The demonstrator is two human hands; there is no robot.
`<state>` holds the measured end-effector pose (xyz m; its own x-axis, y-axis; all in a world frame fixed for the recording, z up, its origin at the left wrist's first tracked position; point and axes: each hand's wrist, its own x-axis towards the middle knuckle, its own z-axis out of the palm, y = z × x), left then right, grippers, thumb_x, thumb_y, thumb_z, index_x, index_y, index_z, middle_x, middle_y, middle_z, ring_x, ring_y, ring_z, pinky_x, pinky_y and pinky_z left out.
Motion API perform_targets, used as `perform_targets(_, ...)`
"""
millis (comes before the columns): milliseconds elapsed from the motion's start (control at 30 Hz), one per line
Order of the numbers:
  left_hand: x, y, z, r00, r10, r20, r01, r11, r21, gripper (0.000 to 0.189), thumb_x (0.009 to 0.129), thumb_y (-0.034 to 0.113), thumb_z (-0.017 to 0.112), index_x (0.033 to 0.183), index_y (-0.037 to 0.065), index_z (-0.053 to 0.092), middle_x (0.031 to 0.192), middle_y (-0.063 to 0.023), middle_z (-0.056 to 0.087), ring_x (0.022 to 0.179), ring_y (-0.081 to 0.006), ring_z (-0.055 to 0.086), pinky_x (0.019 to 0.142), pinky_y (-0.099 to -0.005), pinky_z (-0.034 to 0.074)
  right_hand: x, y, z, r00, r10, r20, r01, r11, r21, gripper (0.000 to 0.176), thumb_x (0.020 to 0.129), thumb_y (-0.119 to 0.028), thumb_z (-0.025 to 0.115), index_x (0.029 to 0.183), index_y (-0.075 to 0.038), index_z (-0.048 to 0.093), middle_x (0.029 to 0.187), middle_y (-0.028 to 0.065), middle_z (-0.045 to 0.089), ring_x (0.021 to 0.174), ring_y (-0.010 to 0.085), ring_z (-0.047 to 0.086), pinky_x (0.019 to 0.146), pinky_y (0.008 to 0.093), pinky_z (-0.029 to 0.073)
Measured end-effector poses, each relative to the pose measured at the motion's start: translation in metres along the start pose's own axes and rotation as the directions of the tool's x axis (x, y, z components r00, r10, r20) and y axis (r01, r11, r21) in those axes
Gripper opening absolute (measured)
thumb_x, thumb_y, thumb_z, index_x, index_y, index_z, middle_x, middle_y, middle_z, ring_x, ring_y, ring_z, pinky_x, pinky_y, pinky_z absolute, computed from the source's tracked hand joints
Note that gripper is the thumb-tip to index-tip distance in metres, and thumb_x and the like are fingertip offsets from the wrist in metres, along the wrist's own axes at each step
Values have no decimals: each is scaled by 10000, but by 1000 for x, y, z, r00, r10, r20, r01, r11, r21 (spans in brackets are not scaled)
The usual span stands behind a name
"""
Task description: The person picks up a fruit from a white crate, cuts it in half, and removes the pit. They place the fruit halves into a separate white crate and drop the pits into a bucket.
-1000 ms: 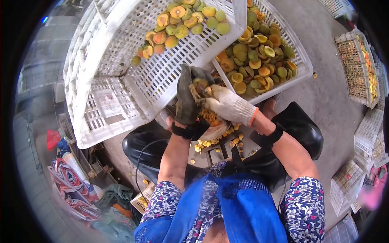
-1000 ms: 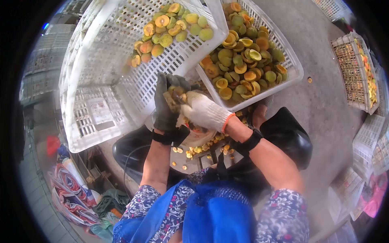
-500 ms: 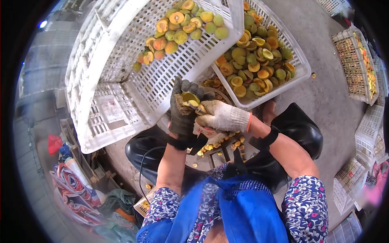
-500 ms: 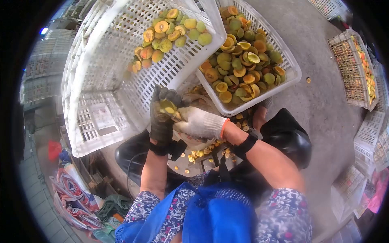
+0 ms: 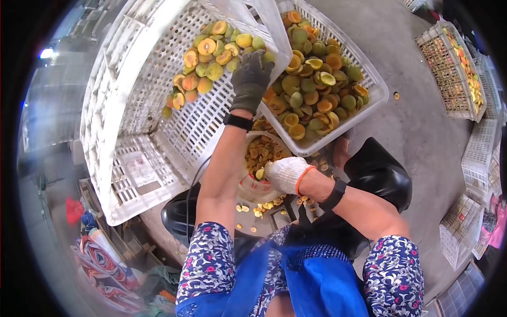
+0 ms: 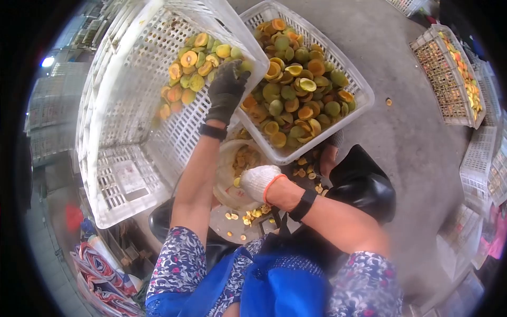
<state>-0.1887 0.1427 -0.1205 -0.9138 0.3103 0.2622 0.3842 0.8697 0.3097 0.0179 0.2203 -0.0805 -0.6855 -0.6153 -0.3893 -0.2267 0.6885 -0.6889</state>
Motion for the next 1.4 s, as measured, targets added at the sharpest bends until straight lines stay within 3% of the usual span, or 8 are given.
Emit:
perform_targets(367, -9, -8, 0, 993, 67, 97, -63, 997, -50, 449, 794, 279, 707, 1182, 96, 574, 1107, -97, 606, 964, -266, 590, 807, -372, 486, 2, 3, -7, 992, 100, 71, -105, 991, 84, 238, 812, -226, 581, 919, -31, 666, 798, 193, 679, 766, 349, 672, 665, 426, 529)
perform_targets(433, -23, -19, -35, 907, -88, 412, 397, 507, -765, 464, 864, 224, 651, 1279, 64, 519, 1084, -56, 610, 968, -184, 589, 772, -305, 501, 4, 7, -11, 990, 111, 85, -118, 990, 76, 300, 829, -307, 593, 957, -55, 695, 827, 186, 685, 789, 332, 671, 705, 408, 525)
perform_targets(533, -61, -33, -80, 930, 48, 364, 365, -31, -930, 425, 973, 256, 510, 1317, 9, 471, 1151, -81, 590, 987, -156, 581, 750, -302, 517, 11, 18, -10, 978, -208, -9, 208, 973, 101, 207, 816, -158, 545, 833, 22, 645, 818, 220, 634, 789, 377, 640, 697, 434, 511)
perform_targets(633, -94, -47, -102, 917, 23, 397, 391, -235, -890, 460, 993, 335, 461, 1318, 10, 464, 1200, -96, 562, 1008, -174, 581, 769, -338, 515, 22, 10, -15, 944, -253, -210, 290, 942, 166, 247, 829, -172, 557, 952, 38, 597, 838, 225, 605, 801, 377, 621, 703, 439, 500)
perform_targets(833, -140, -12, -122, 909, -192, 370, 353, -120, -928, 514, 985, 411, 458, 1316, 17, 458, 1187, -93, 554, 1062, -185, 560, 902, -321, 457, 23, -8, -34, 875, 142, -463, 140, 841, 523, 355, 862, -254, 581, 1044, 49, 544, 926, 243, 604, 880, 373, 598, 777, 410, 470)
perform_targets(900, -146, -6, -125, 941, -182, 287, 302, 62, -951, 550, 982, 434, 458, 1320, 0, 436, 1182, -79, 547, 1097, -161, 528, 956, -287, 414, 20, -14, -36, 790, -67, -610, 316, 897, 310, 340, 869, -244, 571, 1047, 44, 542, 929, 238, 599, 903, 381, 589, 779, 412, 469)
perform_targets(1333, -163, 19, -90, 880, -470, 69, 220, 275, -936, 461, 1028, 335, 315, 1211, -35, 519, 1131, -124, 579, 1061, -187, 545, 956, -309, 415, 28, -12, -18, 825, -54, -562, 228, 943, 243, 260, 864, -175, 585, 1004, 42, 551, 906, 258, 584, 902, 415, 572, 747, 437, 465)
perform_targets(1400, -166, 14, -82, 890, -453, 58, 219, 310, -925, 445, 1025, 321, 319, 1189, -35, 531, 1124, -120, 582, 1057, -188, 545, 938, -320, 432, 35, -3, -10, 775, -328, -541, 233, 943, -238, 244, 862, -175, 586, 974, 40, 559, 864, 248, 586, 861, 400, 585, 712, 430, 475)
